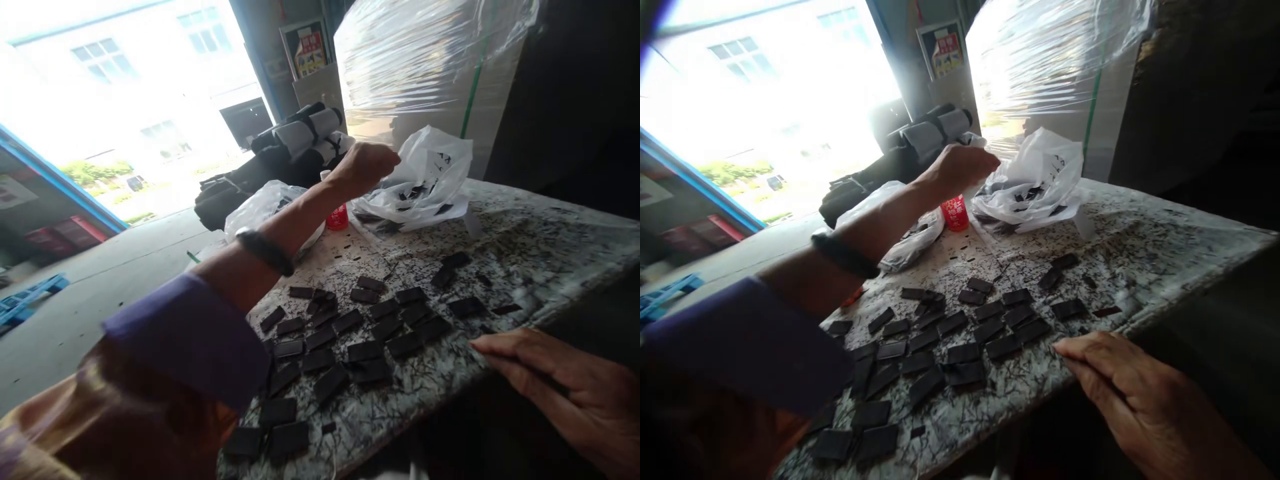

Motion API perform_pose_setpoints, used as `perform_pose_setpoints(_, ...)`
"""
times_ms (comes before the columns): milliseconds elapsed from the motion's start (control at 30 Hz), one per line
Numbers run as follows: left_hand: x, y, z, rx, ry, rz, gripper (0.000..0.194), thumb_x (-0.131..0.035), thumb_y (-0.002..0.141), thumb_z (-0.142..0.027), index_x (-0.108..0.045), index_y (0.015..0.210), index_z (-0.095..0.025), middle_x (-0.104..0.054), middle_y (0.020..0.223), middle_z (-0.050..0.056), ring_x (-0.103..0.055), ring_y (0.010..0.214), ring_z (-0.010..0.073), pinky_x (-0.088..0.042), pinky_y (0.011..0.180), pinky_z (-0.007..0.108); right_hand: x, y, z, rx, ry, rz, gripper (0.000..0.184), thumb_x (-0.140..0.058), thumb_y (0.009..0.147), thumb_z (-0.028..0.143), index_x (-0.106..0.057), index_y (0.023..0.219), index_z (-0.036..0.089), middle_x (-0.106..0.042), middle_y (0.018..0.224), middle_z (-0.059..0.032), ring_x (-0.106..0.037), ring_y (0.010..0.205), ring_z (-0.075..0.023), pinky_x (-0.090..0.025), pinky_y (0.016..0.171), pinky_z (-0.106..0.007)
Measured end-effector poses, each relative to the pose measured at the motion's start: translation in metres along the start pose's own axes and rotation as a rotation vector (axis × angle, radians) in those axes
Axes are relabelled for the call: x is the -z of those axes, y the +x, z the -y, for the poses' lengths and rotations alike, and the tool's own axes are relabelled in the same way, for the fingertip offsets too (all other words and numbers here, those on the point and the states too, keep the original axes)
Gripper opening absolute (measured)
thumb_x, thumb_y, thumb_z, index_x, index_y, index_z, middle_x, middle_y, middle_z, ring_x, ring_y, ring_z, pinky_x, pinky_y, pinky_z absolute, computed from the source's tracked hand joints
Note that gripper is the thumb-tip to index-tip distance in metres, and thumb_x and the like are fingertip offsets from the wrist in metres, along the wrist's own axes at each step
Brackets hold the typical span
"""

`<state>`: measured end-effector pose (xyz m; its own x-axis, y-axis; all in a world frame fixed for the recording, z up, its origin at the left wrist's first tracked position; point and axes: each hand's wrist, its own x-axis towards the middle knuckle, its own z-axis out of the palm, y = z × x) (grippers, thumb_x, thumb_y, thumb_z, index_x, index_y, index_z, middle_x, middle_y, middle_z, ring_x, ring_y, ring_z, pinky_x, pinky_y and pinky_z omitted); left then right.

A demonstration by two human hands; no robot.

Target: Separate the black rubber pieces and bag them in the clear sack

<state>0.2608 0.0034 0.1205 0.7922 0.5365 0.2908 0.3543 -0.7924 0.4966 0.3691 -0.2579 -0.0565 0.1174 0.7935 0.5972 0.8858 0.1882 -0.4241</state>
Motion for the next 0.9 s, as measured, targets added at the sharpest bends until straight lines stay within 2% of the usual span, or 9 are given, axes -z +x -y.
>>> perform_pose_setpoints(33, 0.007, -0.029, -0.004, -0.052, 0.024, -0.014, 0.033, -0.038, 0.085, -0.019, -0.06, 0.103, -0.002, -0.062, 0.095, 0.004, -0.056, 0.092, 0.0146, -0.039, 0.079, 0.03, -0.004, 0.0, 0.01, 0.079, -0.017, 0.027, 0.022, -0.045, 0.087, 0.027, -0.063, 0.098, 0.03, -0.07, 0.094, 0.0021, -0.067, 0.081, -0.0191, -0.054, 0.073, -0.03)
perform_pose_setpoints(100, 0.015, -0.096, -0.011, -0.1, 0.066, -0.02, 0.028, -0.044, 0.086, -0.021, -0.063, 0.103, -0.011, -0.066, 0.089, 0.004, -0.059, 0.078, 0.0127, -0.043, 0.075, 0.028, -0.013, -0.002, 0.033, 0.215, -0.068, 0.101, 0.029, -0.042, 0.086, 0.018, -0.06, 0.107, 0.027, -0.068, 0.101, 0.0011, -0.064, 0.09, -0.0191, -0.05, 0.082, -0.034)
perform_pose_setpoints(200, 0.016, -0.207, -0.015, -0.073, 0.15, -0.011, 0.028, -0.043, 0.087, -0.017, -0.058, 0.11, -0.019, -0.062, 0.11, 0.004, -0.056, 0.1, 0.0147, -0.042, 0.087, 0.027, -0.026, -0.007, 0.066, 0.257, -0.096, 0.142, 0.039, -0.037, 0.084, 0.008, -0.059, 0.11, 0.027, -0.066, 0.106, 0.0022, -0.061, 0.097, -0.0172, -0.045, 0.087, -0.036)
perform_pose_setpoints(333, -0.002, -0.334, -0.012, 0.053, 0.331, -0.05, 0.035, -0.042, 0.086, -0.01, -0.048, 0.119, -0.02, -0.055, 0.121, 0.004, -0.046, 0.115, 0.0119, -0.041, 0.094, 0.023, -0.041, -0.011, 0.098, 0.345, -0.114, 0.164, 0.037, -0.037, 0.085, 0.01, -0.059, 0.111, 0.024, -0.064, 0.112, -0.0008, -0.059, 0.1, -0.0171, -0.042, 0.089, -0.035)
perform_pose_setpoints(433, -0.02, -0.399, -0.011, 0.096, 0.586, -0.08, 0.047, -0.045, 0.082, -0.007, -0.039, 0.128, -0.013, -0.046, 0.133, 0.011, -0.032, 0.129, 0.0202, -0.038, 0.1, 0.031, -0.054, -0.013, 0.118, 0.507, -0.136, 0.191, 0.036, -0.045, 0.085, 0.018, -0.054, 0.12, 0.017, -0.058, 0.122, -0.0074, -0.053, 0.111, -0.02, -0.041, 0.091, -0.034)
perform_pose_setpoints(600, -0.036, -0.451, -0.002, 0.143, 0.963, -0.1, 0.057, -0.052, 0.075, -0.021, -0.04, 0.128, -0.003, -0.043, 0.134, 0.022, -0.026, 0.131, 0.0337, -0.035, 0.097, 0.042, -0.077, -0.019, 0.155, 0.716, -0.192, 0.221, 0.056, -0.05, 0.081, 0.045, -0.05, 0.123, 0.007, -0.052, 0.127, -0.017, -0.045, 0.12, -0.0276, -0.043, 0.09, -0.04)
perform_pose_setpoints(700, -0.035, -0.464, 0.007, 0.151, 1.002, -0.053, 0.07, -0.051, 0.077, -0.045, -0.038, 0.129, -0.001, -0.04, 0.135, 0.024, -0.025, 0.131, 0.0362, -0.03, 0.099, 0.044, -0.085, -0.019, 0.174, 0.71, -0.223, 0.246, 0.058, -0.049, 0.08, 0.047, -0.05, 0.124, 0.009, -0.052, 0.129, -0.0155, -0.046, 0.119, -0.0274, -0.042, 0.09, -0.039)
perform_pose_setpoints(800, -0.036, -0.471, 0.014, 0.107, 1.005, -0.033, 0.091, -0.036, 0.074, -0.071, -0.037, 0.129, 0.001, -0.04, 0.135, 0.024, -0.026, 0.13, 0.0367, -0.022, 0.102, 0.045, -0.091, -0.015, 0.189, 0.74, -0.234, 0.233, 0.058, -0.048, 0.08, 0.046, -0.05, 0.124, 0.008, -0.052, 0.129, -0.0151, -0.048, 0.117, -0.0273, -0.042, 0.088, -0.039)
perform_pose_setpoints(900, -0.044, -0.477, 0.018, 0.071, 1.01, -0.034, 0.088, -0.029, 0.076, -0.071, -0.041, 0.128, -0.002, -0.044, 0.134, 0.021, -0.029, 0.128, 0.0356, -0.019, 0.103, 0.046, -0.099, -0.012, 0.205, 0.807, -0.261, 0.215, 0.061, -0.045, 0.08, 0.052, -0.053, 0.121, 0.007, -0.054, 0.127, -0.0158, -0.048, 0.115, -0.0276, -0.042, 0.085, -0.04)
